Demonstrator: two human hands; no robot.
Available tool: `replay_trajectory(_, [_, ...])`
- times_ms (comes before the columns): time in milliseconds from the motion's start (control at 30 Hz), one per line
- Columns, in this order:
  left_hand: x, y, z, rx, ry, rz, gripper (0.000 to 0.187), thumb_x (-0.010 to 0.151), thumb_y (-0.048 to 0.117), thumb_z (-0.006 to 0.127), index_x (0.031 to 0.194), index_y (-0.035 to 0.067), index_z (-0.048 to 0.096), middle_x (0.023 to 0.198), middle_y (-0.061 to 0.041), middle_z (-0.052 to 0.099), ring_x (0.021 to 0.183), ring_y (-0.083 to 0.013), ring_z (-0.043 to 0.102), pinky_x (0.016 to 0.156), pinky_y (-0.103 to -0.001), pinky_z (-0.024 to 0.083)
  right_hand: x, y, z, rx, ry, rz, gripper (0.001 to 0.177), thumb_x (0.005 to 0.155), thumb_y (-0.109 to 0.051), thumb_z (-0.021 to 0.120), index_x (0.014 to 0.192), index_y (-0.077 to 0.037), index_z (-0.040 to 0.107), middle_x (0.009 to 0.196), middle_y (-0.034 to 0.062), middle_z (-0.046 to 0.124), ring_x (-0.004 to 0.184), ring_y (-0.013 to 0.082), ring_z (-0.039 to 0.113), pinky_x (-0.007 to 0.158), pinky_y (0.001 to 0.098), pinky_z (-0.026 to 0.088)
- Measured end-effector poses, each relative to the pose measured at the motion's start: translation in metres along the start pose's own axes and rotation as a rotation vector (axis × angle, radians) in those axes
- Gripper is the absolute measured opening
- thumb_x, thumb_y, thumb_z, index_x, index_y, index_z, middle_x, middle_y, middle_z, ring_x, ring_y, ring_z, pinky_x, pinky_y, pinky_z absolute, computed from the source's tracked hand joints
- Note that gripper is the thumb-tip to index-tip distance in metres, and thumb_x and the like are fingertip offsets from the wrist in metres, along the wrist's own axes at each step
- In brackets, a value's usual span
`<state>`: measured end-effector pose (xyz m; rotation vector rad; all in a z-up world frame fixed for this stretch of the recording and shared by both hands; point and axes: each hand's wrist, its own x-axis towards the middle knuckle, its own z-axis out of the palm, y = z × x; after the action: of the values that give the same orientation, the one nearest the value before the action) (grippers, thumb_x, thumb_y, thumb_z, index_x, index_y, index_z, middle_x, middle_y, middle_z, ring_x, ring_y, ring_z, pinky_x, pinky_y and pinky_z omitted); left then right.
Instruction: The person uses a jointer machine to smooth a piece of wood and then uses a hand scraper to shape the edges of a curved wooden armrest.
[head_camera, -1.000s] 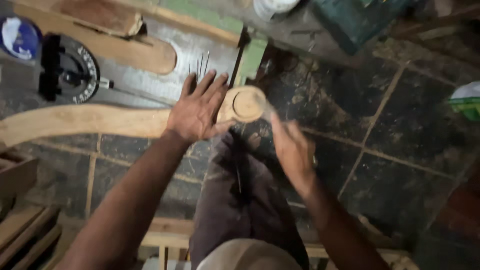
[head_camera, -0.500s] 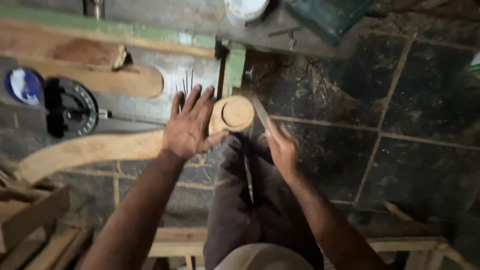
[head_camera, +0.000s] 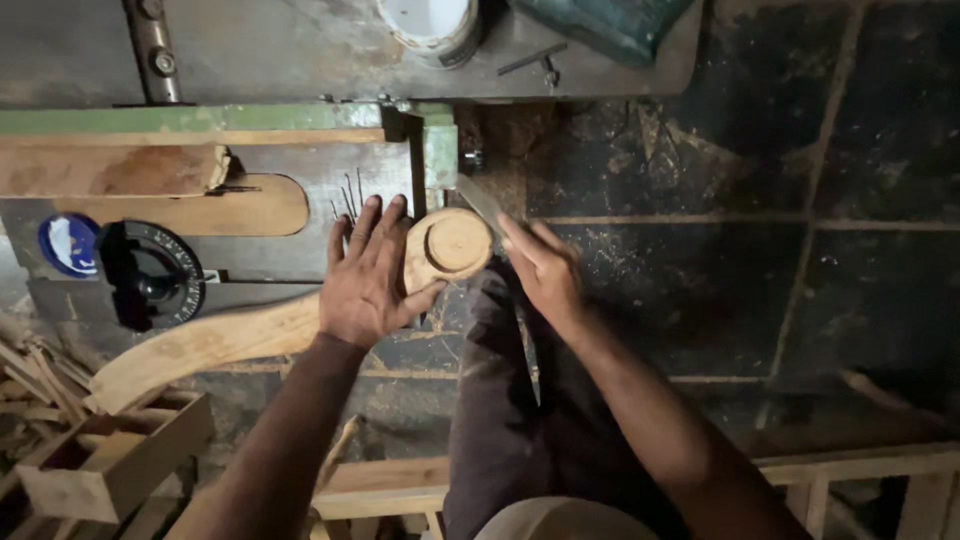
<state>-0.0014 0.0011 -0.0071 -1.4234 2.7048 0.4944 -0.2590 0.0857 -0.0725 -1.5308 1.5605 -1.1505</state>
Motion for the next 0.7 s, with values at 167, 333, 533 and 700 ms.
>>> replay_trajectory(167, [0.003, 0.0, -0.004, -0.01, -0.001, 0.009, 0.093, 0.086, 0.073, 0.057, 0.148, 0.004, 0.051, 0.163, -0.013, 0.037, 0.153, -0.0356, 0.03, 0.121, -0.063, 0.023, -0.023, -0.008, -0.013, -0.018, 0.131, -0.076, 0.031, 0.099, 0.0, 0.067, 0.129, -0.005, 0.066, 0.111, 0.0207, 0.071, 0.101, 0.0339, 0.073, 0.089, 0.0407, 0.057])
replay_trajectory(333, [-0.002, -0.001, 0.0, 0.009, -0.014, -0.001, 0.092, 0.088, 0.073, 0.057, 0.147, 0.002, 0.051, 0.165, -0.013, 0.037, 0.155, -0.0345, 0.03, 0.122, -0.063, 0.023, -0.014, -0.004, -0.003, -0.006, -0.023, 0.018, 0.034, 0.096, 0.002, 0.068, 0.131, -0.001, 0.067, 0.105, 0.0209, 0.072, 0.093, 0.0329, 0.073, 0.077, 0.0379, 0.057])
replay_trajectory(533, [-0.002, -0.001, 0.0, -0.026, 0.006, 0.006, 0.094, 0.088, 0.073, 0.057, 0.148, 0.001, 0.05, 0.165, -0.014, 0.038, 0.155, -0.0347, 0.03, 0.124, -0.062, 0.021, -0.002, -0.005, -0.011, -0.19, -0.1, 0.046, 0.034, 0.096, -0.001, 0.071, 0.13, -0.003, 0.07, 0.095, 0.0225, 0.069, 0.084, 0.0356, 0.071, 0.076, 0.0442, 0.055])
replay_trajectory(700, [0.003, -0.001, -0.003, -0.011, -0.005, 0.008, 0.095, 0.087, 0.074, 0.055, 0.148, 0.002, 0.05, 0.163, -0.015, 0.039, 0.153, -0.0354, 0.031, 0.121, -0.061, 0.021, -0.006, -0.013, -0.017, -0.108, 0.024, -0.055, 0.033, 0.097, 0.003, 0.069, 0.13, 0.0, 0.067, 0.107, 0.0232, 0.07, 0.096, 0.0336, 0.074, 0.079, 0.0376, 0.06])
